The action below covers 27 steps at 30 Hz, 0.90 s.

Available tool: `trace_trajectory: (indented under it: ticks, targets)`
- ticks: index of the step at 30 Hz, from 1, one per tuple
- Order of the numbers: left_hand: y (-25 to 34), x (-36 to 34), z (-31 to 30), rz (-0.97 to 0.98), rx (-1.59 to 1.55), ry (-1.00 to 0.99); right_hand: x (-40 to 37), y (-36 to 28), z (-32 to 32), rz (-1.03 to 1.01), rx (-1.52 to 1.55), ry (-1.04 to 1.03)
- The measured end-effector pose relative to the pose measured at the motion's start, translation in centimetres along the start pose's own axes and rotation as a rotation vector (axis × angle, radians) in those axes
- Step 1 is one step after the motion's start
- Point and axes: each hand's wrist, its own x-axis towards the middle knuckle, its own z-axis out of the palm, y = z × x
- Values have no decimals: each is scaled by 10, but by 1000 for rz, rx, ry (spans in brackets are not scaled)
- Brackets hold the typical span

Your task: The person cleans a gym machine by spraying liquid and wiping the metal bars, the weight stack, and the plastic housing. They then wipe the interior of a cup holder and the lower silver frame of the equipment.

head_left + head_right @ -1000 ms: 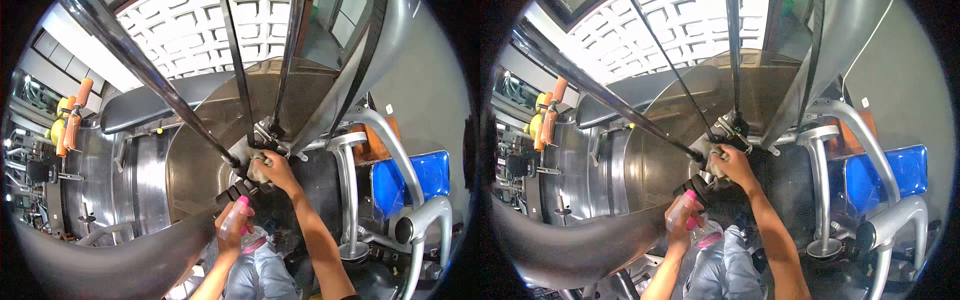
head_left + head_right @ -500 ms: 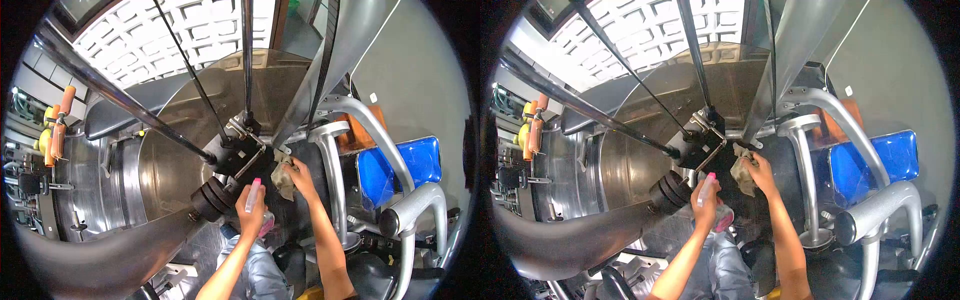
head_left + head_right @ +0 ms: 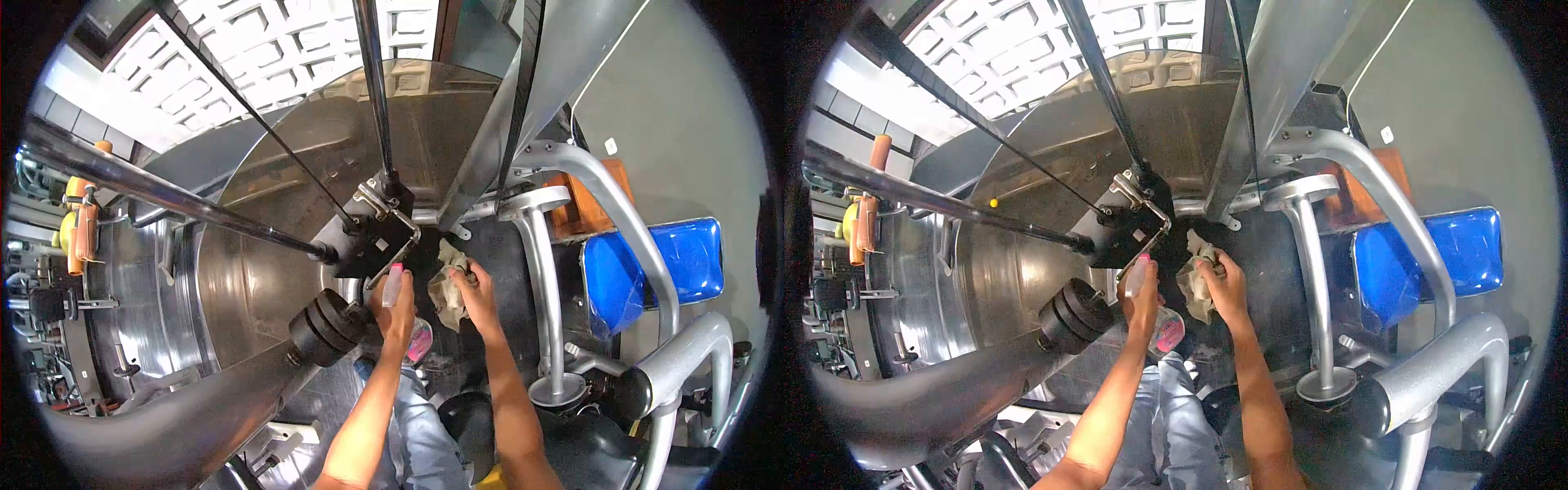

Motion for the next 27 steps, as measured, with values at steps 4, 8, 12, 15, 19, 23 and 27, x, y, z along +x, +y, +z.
trace_trajectory:
  ticks: [4,8,12,15,19,23,27]
  targets:
    - [1,-5,0,43,97,2,6,-19,18,-215,-104,124]
    - [-4,-25,-9,138,-104,-42,24,-40,33,-449,-323,29]
    - [-14,-41,-22,252,-33,-66,28,-42,58,-424,-650,-21]
    - [-21,-55,-32,246,-56,-87,24,-39,68,-502,-695,-59]
    - [-26,-61,-40,214,-8,-59,13,-42,71,-598,-757,-215]
    - [-31,-60,-47,216,17,-94,4,-28,75,-688,-754,-341]
    - [-21,-61,-51,210,107,-118,7,-36,69,-714,-836,-338]
